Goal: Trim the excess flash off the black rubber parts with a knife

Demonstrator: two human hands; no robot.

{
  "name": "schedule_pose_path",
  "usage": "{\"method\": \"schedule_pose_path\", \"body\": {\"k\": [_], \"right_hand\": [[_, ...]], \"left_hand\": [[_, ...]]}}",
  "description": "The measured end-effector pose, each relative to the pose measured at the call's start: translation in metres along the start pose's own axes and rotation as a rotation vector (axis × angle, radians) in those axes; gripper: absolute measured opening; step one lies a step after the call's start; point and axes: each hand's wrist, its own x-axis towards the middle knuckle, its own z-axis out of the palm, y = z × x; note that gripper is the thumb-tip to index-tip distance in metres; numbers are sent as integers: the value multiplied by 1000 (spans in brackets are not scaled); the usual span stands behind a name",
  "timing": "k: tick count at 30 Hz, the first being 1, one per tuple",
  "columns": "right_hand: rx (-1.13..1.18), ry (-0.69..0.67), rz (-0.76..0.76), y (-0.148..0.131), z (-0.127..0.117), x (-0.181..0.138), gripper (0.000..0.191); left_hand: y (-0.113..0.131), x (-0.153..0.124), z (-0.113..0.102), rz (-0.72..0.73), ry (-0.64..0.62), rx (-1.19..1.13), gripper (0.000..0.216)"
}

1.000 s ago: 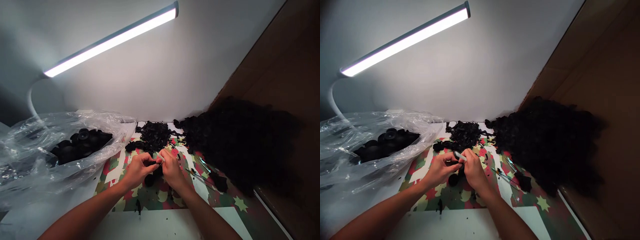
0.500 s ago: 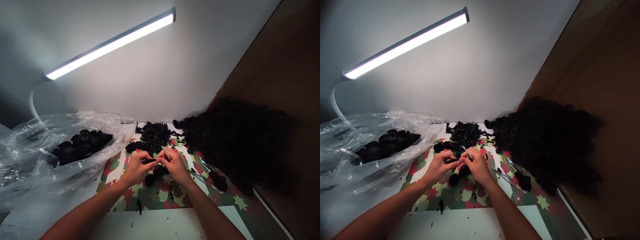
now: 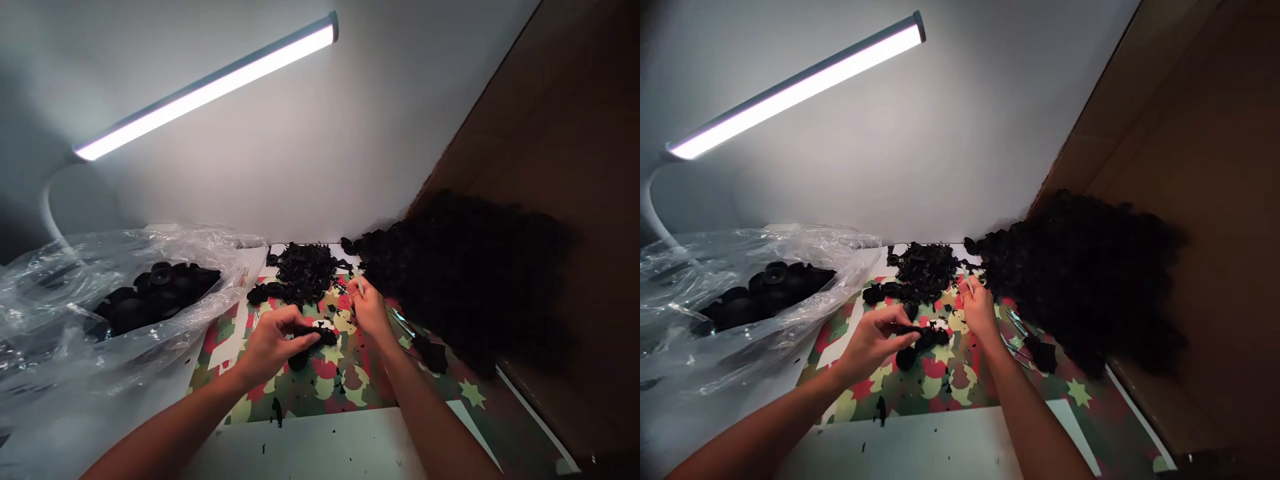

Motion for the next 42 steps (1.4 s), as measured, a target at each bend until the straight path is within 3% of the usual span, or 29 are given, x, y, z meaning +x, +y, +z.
{"method": "schedule_pose_path", "body": {"k": [5, 10, 14, 19, 26, 32, 35, 39, 42], "right_hand": [[59, -183, -65, -4, 0, -6, 16], [93, -189, -115, -17, 3, -12, 14], [174, -200, -192, -37, 0, -23, 14], [223, -308, -471, -57, 2, -39, 15], [-128, -293, -725, -52, 12, -47, 27], [-27, -411, -659, -48, 12, -41, 21], [-153, -439, -680, -46, 12, -40, 23], [-338, -338, -723, -50, 19, -46, 26], [-304, -248, -738, -55, 27, -56, 24]], "left_hand": [[-7, 4, -4, -108, 33, -269, 28], [-10, 6, -3, -119, 36, -303, 29], [-9, 7, -4, -98, 12, -220, 23], [-10, 9, -6, -48, 34, 55, 23], [-19, 8, -5, -25, 18, 347, 27], [-16, 7, -9, 52, -48, 510, 24], [-13, 5, -8, 103, -102, 547, 19], [-12, 3, -6, 144, -123, 523, 15], [-11, 3, -8, 147, -49, 506, 16]]}}
